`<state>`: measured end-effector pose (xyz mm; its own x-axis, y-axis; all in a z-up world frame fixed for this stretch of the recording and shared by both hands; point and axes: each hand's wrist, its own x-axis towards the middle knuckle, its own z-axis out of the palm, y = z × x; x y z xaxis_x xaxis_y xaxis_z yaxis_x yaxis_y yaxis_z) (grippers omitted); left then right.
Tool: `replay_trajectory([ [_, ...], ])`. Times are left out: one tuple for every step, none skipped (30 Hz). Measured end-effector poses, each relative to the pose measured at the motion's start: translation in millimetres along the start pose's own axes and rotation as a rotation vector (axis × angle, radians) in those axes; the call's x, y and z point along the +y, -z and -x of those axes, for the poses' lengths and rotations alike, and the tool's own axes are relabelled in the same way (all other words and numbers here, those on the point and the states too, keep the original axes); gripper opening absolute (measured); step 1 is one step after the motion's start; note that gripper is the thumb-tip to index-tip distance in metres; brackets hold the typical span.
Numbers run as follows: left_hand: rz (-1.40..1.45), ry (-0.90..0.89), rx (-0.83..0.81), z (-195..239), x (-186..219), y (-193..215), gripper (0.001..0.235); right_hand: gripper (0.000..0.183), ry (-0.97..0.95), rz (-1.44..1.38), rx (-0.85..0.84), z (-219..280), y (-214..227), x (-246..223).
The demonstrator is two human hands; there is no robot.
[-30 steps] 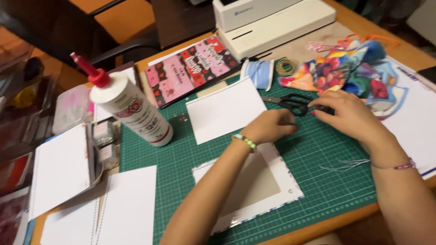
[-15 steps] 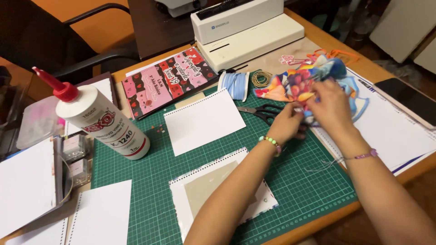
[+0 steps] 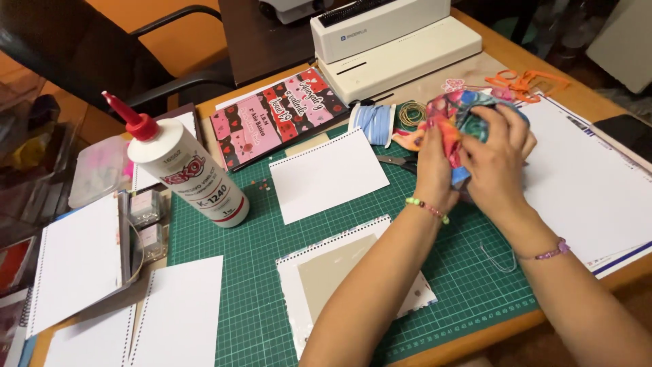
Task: Assembling a notebook cover by applying glue to cardboard and smoothing paper over it with a sponge
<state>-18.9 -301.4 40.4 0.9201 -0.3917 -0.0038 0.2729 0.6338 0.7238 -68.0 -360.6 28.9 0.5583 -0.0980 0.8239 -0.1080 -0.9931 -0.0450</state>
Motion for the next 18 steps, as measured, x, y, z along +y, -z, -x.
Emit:
replay_trajectory([
  [0.011,-0.006,0.001,-12,-15,10,0.055,0.010,0.012,0.002,0.000,0,3,-2],
  [-0.100,-0.058,0.025,-23,-30,19,0.036,0.003,0.057,0.033,-0.017,-1,6,-5],
  [-0.209,-0.111,0.047,-36,-45,27,0.034,0.004,0.102,0.067,-0.032,-2,9,-6],
  [-0.197,-0.118,0.047,-26,-24,11,0.034,0.004,0.114,0.071,-0.030,-5,13,-5],
  [-0.265,-0.108,0.072,-14,-4,0,0.030,0.007,0.124,0.049,-0.051,-6,15,-7],
  [-0.333,-0.097,0.096,-2,16,-12,0.039,0.015,0.134,0.027,-0.072,-6,18,-8],
  [-0.328,-0.100,0.099,-20,-5,-1,0.039,0.015,0.140,0.027,-0.072,-8,20,-8],
  [-0.368,-0.048,0.151,-39,-25,10,0.045,0.014,0.139,-0.006,-0.105,-11,23,-8],
  [-0.410,0.004,0.208,-57,-45,23,0.051,0.014,0.137,-0.043,-0.140,-12,24,-10],
  [-0.408,0.001,0.214,-65,-58,28,0.051,0.014,0.143,-0.048,-0.141,-11,21,-7],
  [-0.467,-0.018,0.216,-73,-72,32,0.046,0.017,0.132,-0.118,-0.183,-9,19,-3],
  [-0.527,-0.036,0.218,-82,-86,36,0.048,0.020,0.121,-0.188,-0.224,-8,16,1],
  [-0.527,-0.039,0.222,-82,-86,37,0.048,0.020,0.124,-0.192,-0.224,-6,10,7],
  [-0.515,-0.051,0.225,-82,-86,39,0.046,0.020,0.099,-0.291,-0.272,-4,4,13],
  [-0.503,-0.058,0.224,-80,-89,39,0.044,0.021,0.069,-0.385,-0.321,-1,-1,20],
  [-0.503,-0.056,0.223,-85,-94,39,0.044,0.021,0.067,-0.384,-0.322,0,-4,25],
  [-0.415,-0.044,0.258,-89,-99,41,0.041,0.023,0.059,-0.470,-0.330,1,-7,28],
  [-0.327,-0.032,0.292,-92,-104,43,0.038,0.026,0.050,-0.557,-0.338,3,-9,32],
])
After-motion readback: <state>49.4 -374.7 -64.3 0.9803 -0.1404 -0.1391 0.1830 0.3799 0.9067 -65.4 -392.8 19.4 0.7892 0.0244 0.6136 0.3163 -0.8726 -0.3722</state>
